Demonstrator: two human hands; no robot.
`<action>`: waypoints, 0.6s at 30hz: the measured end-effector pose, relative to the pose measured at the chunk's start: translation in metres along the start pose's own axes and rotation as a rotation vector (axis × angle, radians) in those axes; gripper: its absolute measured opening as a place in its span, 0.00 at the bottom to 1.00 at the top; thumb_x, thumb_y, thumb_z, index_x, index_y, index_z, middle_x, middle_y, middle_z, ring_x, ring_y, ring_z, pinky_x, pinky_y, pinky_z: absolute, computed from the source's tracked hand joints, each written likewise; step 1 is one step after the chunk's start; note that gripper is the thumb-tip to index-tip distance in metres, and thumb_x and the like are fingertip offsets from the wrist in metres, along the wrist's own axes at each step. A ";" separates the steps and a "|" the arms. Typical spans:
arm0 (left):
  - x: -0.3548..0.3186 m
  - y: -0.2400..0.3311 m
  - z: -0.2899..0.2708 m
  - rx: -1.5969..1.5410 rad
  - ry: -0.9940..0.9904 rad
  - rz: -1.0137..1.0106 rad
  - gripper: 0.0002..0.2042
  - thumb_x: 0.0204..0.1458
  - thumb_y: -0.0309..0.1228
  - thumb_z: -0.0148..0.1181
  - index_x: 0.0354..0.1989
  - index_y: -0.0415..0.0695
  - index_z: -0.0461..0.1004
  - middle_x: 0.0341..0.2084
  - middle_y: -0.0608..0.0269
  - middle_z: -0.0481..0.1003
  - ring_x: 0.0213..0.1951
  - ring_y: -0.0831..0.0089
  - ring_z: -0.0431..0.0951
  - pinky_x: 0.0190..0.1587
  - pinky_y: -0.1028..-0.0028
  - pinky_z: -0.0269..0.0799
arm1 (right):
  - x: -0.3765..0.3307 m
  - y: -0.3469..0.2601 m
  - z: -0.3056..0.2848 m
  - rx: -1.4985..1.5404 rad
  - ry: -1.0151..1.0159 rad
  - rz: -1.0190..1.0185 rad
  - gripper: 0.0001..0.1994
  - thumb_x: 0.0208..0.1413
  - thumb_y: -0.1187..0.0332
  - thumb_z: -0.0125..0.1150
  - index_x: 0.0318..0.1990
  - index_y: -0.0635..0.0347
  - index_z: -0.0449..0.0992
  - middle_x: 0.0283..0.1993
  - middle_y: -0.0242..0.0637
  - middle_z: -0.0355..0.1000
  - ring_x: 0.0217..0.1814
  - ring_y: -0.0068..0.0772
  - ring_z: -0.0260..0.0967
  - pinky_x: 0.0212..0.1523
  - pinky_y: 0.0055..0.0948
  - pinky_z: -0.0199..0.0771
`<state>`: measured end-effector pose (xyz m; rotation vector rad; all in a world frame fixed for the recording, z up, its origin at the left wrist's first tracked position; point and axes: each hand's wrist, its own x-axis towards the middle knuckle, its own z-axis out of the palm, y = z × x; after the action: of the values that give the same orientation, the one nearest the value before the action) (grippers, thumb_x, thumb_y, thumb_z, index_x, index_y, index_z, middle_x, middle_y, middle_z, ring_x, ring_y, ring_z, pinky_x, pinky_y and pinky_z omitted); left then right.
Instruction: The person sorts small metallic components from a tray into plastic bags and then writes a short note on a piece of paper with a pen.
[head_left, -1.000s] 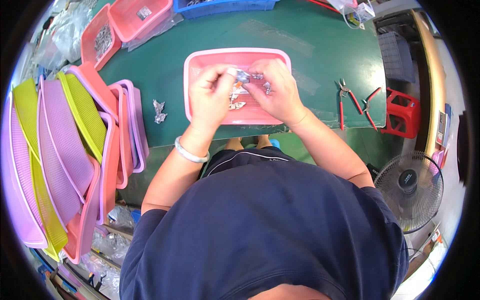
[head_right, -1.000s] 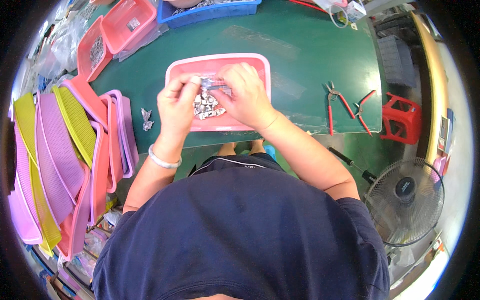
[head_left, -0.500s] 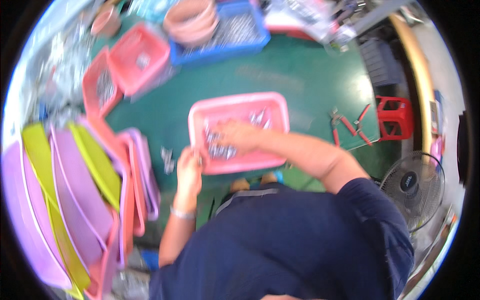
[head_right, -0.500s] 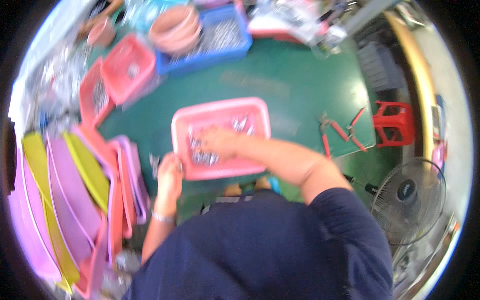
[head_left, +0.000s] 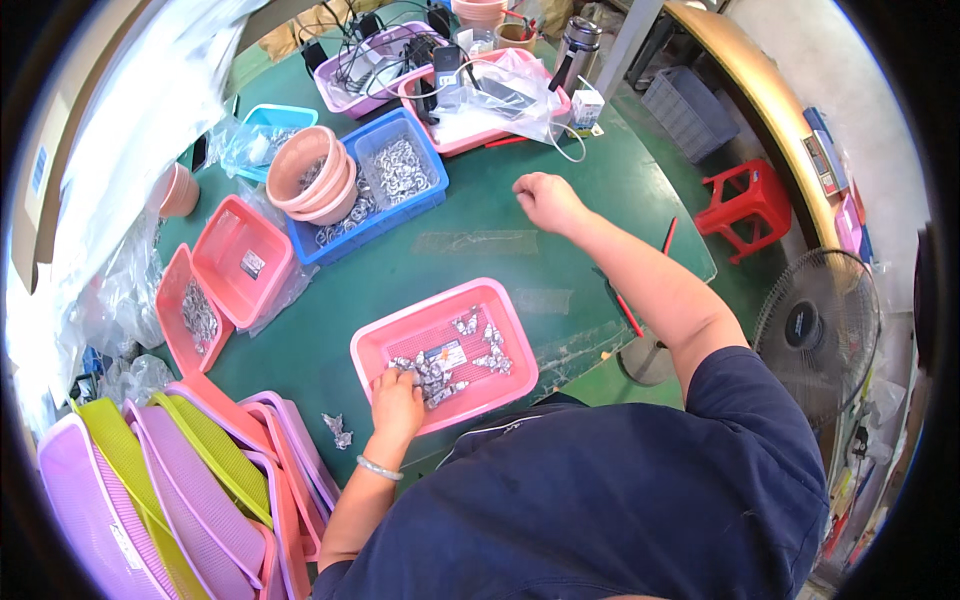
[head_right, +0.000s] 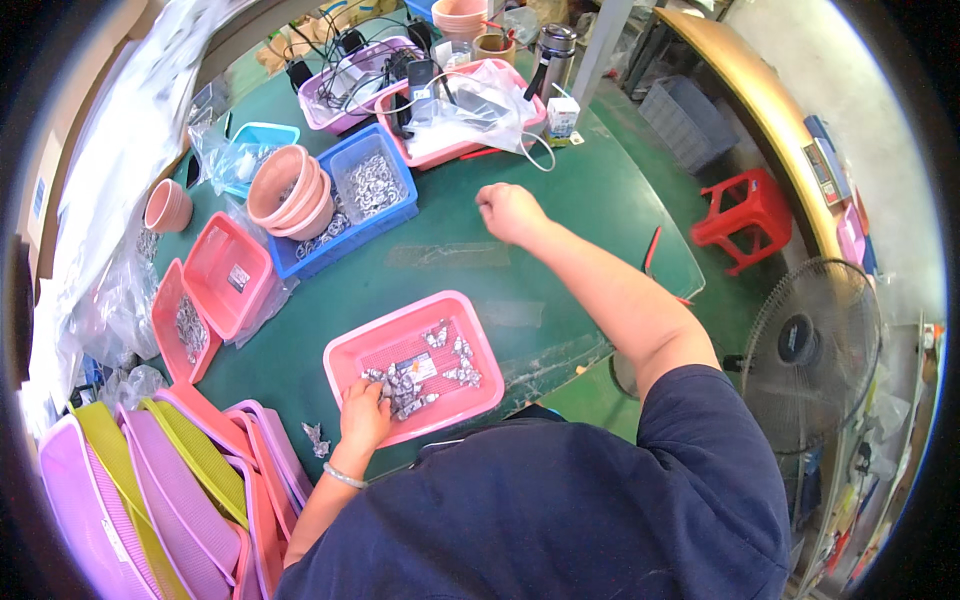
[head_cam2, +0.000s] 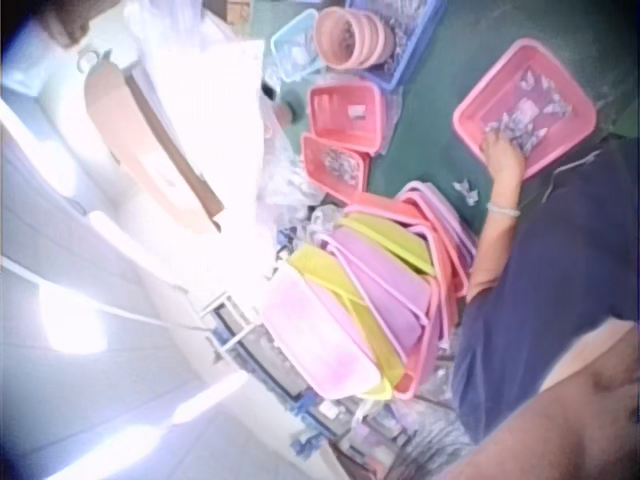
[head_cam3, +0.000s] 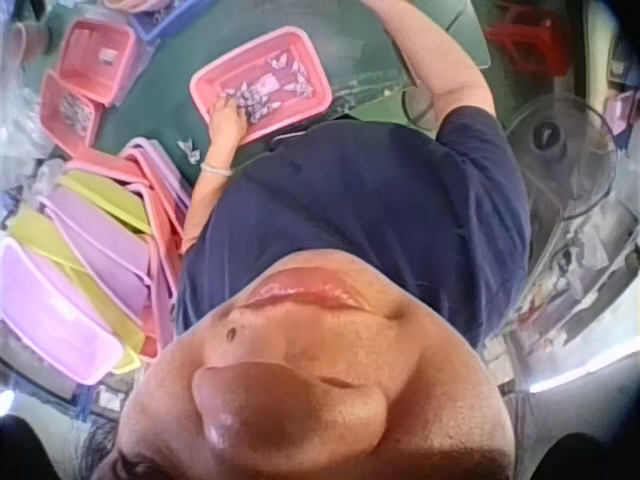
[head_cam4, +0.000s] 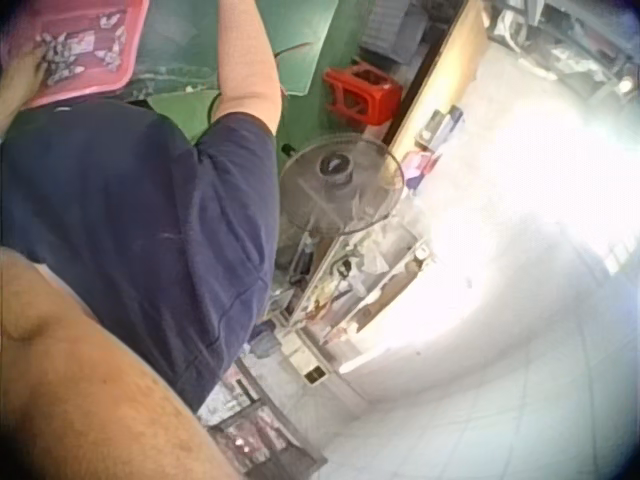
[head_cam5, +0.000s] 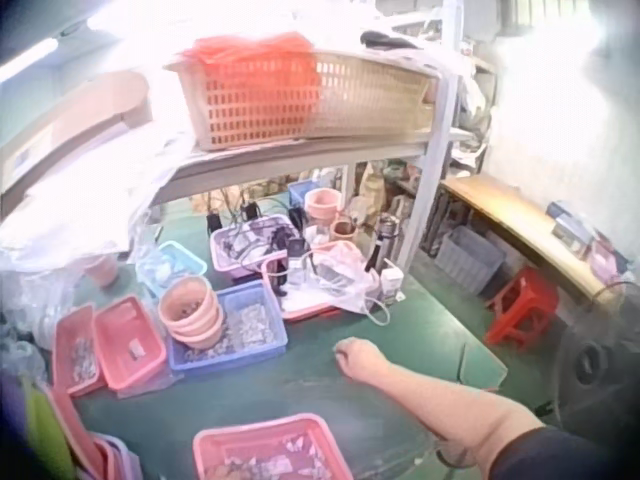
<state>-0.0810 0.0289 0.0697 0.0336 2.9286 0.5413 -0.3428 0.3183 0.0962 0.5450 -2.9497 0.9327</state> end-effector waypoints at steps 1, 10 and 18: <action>0.006 0.007 -0.004 -0.033 -0.022 -0.021 0.13 0.42 0.27 0.57 0.38 0.39 0.74 0.37 0.51 0.70 0.41 0.51 0.69 0.46 0.60 0.66 | 0.010 0.024 0.002 -0.076 -0.038 -0.017 0.09 0.46 0.73 0.52 0.36 0.63 0.75 0.38 0.49 0.72 0.42 0.48 0.70 0.46 0.38 0.69; 0.081 0.065 -0.033 -0.182 -0.015 -0.016 0.15 0.46 0.30 0.57 0.42 0.37 0.72 0.38 0.48 0.72 0.42 0.52 0.71 0.46 0.62 0.68 | 0.099 0.077 0.021 -0.173 0.251 -0.331 0.15 0.41 0.79 0.50 0.41 0.65 0.69 0.43 0.45 0.67 0.47 0.46 0.66 0.47 0.38 0.68; 0.081 0.097 -0.046 -0.232 -0.032 -0.084 0.15 0.46 0.30 0.57 0.43 0.37 0.72 0.40 0.48 0.72 0.43 0.52 0.71 0.45 0.63 0.68 | 0.171 0.064 0.060 -0.120 0.123 -0.464 0.07 0.44 0.73 0.49 0.30 0.62 0.73 0.33 0.43 0.70 0.42 0.46 0.69 0.41 0.40 0.70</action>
<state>-0.1695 0.1075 0.1341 -0.1069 2.8018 0.8527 -0.5183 0.2782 0.0292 1.0584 -2.5723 0.7021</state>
